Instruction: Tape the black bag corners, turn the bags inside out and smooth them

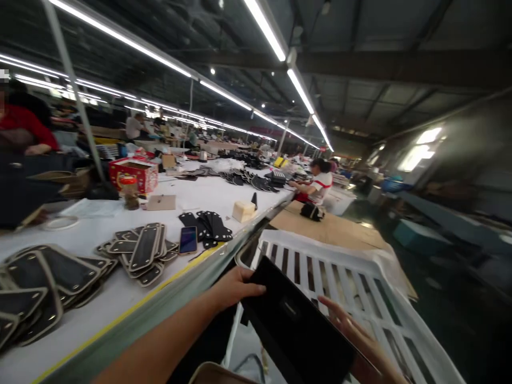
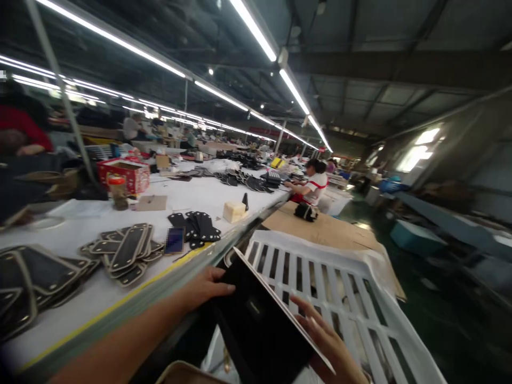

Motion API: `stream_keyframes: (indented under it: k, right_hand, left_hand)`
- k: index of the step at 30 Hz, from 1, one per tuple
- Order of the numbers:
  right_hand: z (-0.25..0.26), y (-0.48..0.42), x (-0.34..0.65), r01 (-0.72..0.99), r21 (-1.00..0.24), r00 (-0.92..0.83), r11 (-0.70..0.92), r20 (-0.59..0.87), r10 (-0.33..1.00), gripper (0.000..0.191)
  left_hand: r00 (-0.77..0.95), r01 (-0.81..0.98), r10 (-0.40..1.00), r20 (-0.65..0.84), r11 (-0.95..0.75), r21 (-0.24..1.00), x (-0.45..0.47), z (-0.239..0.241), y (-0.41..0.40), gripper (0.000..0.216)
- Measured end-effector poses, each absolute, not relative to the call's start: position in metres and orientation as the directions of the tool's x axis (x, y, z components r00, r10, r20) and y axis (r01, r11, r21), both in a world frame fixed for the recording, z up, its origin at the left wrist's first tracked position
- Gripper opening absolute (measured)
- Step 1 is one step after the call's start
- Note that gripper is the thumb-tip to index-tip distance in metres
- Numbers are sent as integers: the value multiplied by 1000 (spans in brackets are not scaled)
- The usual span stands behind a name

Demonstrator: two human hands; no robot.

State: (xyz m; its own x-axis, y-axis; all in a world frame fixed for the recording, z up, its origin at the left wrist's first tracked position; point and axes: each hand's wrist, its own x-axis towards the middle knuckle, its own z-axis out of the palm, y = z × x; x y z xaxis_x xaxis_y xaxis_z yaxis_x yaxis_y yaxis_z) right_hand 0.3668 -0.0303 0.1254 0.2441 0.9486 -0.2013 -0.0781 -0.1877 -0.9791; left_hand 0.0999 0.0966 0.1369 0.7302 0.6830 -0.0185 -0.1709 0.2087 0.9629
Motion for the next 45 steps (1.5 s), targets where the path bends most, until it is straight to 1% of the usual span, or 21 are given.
stream_keyframes:
  k: [1,3,5,7,9,11,13,15,17,22,24,26,28,31,33,34,37,40,43,45]
  right_hand:
    - [128,-40,370,-89,-978,201,-191,-206,958,50]
    - [132,-49,371,-78,-983,90,-163,-170,981,51]
    - [137,-49,368,43,-993,-25,-107,-108,994,53]
    - [145,-47,360,238,-971,-154,-24,-62,986,56]
    - [153,-47,350,414,-909,-250,53,-58,966,62]
    - [159,-47,341,526,-846,-288,91,-77,955,67]
    - [159,-47,335,569,-816,-303,104,-90,949,64]
    - [156,-48,334,556,-827,-307,83,-111,945,59]
    - [153,-49,336,518,-855,-293,25,-150,944,57]
    - [154,-56,342,406,-910,-240,-86,-197,951,52]
    - [154,-58,341,417,-902,-227,-114,-225,947,48]
    - [153,-60,338,477,-873,-208,-101,-224,952,44]
    - [152,-64,335,511,-857,-179,-58,-172,969,42]
    - [151,-70,337,467,-884,-134,-12,-84,987,42]
    - [150,-76,342,461,-887,-94,24,-22,995,40]
    - [149,-79,346,479,-877,-70,44,12,997,39]
    - [141,-92,353,534,-842,12,81,103,995,41]
    - [130,-103,349,573,-814,68,92,159,985,47]
    - [116,-109,336,627,-766,58,145,231,971,49]
    - [106,-110,325,663,-721,26,199,288,957,48]
  left_hand:
    - [736,-164,676,-36,230,959,98,136,97,31]
    - [761,-154,646,-51,257,954,94,135,94,30]
    - [776,-131,629,-53,242,961,92,138,88,32]
    - [766,-90,641,-45,176,980,92,144,79,33]
    - [752,-36,659,-27,82,996,93,151,71,33]
    - [757,16,654,-2,-15,1000,95,156,66,33]
    - [771,59,636,32,-122,991,94,159,63,34]
    - [778,98,624,71,-232,968,90,161,63,35]
    - [774,140,626,99,-322,936,84,162,62,35]
    - [771,301,629,99,-497,814,72,168,54,36]
    - [761,354,639,110,-551,756,71,168,50,36]
    - [753,393,647,120,-588,707,70,165,47,36]
    - [734,405,654,183,-638,655,67,163,43,36]
    - [607,446,671,425,-731,517,56,158,27,45]
    - [514,494,669,536,-742,453,44,149,8,46]
    - [507,499,669,544,-742,447,37,141,-3,43]
    - [601,474,633,488,-774,420,18,104,-38,34]
    - [615,523,605,505,-793,313,9,59,-64,37]
    - [661,537,566,492,-815,217,11,26,-78,33]
    - [686,531,551,475,-826,192,16,16,-82,26]
